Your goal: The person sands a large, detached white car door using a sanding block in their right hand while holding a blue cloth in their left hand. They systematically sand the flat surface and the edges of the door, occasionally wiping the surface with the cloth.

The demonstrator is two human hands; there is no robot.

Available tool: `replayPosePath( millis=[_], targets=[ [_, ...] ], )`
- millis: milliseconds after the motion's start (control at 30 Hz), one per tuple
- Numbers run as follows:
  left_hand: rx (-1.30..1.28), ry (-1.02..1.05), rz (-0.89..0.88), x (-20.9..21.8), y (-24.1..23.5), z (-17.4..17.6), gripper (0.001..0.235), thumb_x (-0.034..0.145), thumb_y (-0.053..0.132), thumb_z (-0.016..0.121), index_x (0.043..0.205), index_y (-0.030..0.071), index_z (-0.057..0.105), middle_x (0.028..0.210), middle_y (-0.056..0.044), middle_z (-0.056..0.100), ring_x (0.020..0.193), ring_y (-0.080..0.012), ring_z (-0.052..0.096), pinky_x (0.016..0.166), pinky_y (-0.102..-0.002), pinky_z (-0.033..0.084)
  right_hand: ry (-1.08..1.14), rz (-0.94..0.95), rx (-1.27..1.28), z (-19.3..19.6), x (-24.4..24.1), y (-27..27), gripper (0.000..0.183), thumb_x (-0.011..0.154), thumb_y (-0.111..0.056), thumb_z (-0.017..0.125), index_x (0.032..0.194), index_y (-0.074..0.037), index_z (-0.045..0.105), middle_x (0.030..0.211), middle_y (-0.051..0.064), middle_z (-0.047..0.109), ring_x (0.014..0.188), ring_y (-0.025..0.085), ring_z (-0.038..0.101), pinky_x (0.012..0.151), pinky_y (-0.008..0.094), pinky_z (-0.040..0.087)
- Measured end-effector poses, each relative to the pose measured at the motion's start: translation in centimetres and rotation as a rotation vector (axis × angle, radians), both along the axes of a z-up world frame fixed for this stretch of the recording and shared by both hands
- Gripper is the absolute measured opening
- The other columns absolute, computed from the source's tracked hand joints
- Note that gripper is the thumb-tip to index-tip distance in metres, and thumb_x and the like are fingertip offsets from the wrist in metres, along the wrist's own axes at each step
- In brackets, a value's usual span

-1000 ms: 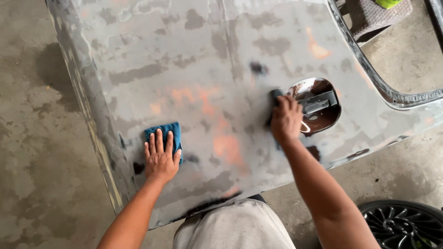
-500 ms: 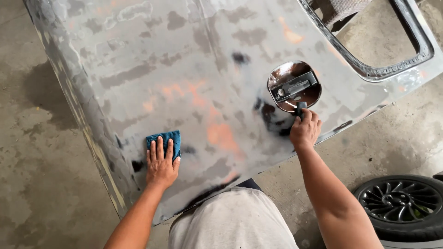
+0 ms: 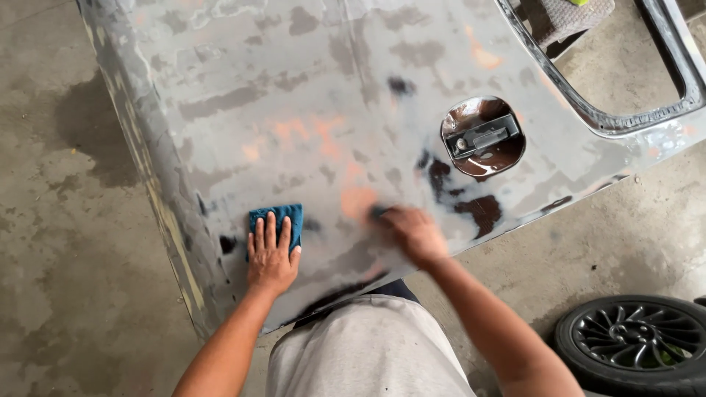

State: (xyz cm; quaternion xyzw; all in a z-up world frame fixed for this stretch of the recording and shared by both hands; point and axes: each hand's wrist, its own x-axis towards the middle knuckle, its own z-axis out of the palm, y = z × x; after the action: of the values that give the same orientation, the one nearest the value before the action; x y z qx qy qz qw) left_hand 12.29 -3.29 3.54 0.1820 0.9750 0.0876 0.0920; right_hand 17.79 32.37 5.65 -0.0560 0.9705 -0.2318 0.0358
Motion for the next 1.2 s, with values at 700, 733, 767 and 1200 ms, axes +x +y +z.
replayPosePath(
  millis=[700,733,767,1200],
  targets=[
    [-0.004,-0.116,0.029,2.9,0.2,1.4,0.075,0.093,0.042,0.057,0.16,0.023,0.029,0.168,-0.013,0.017,0.153,-0.0378,0.017,0.121,-0.056,0.017,-0.105,0.203,0.118,-0.2,0.3,-3.3,0.04,0.103,-0.012,0.049,0.142,-0.018,0.056,0.148,0.011,0.055,0.127,0.031,0.053,0.109,0.045,0.039],
    [-0.003,-0.124,0.027,3.3,0.1,1.2,0.075,0.093,0.042,0.057,0.16,0.023,0.029,0.168,-0.013,0.017,0.153,-0.0378,0.017,0.121,-0.056,0.017,-0.113,0.202,0.118,0.0,0.4,-0.6,0.04,0.103,-0.012,0.049,0.142,-0.018,0.056,0.148,0.011,0.055,0.127,0.031,0.053,0.109,0.045,0.039],
    [0.016,-0.094,0.03,3.3,0.1,0.9,0.075,0.092,0.042,0.057,0.159,0.022,0.03,0.168,-0.014,0.018,0.153,-0.0384,0.018,0.121,-0.056,0.017,0.0,-0.09,0.116,0.2,0.2,2.1,0.038,0.1,-0.015,0.056,0.137,-0.019,0.059,0.143,0.008,0.059,0.125,0.03,0.055,0.107,0.045,0.043],
    [0.009,0.01,0.024,3.4,0.2,0.5,0.074,0.09,0.042,0.056,0.158,0.022,0.033,0.167,-0.013,0.021,0.151,-0.0384,0.022,0.119,-0.058,0.02,-0.068,0.418,-0.026,3.6,0.1,-8.5,0.043,0.087,-0.01,0.057,0.129,-0.015,0.063,0.135,0.009,0.061,0.116,0.033,0.058,0.094,0.046,0.046]
  ],
)
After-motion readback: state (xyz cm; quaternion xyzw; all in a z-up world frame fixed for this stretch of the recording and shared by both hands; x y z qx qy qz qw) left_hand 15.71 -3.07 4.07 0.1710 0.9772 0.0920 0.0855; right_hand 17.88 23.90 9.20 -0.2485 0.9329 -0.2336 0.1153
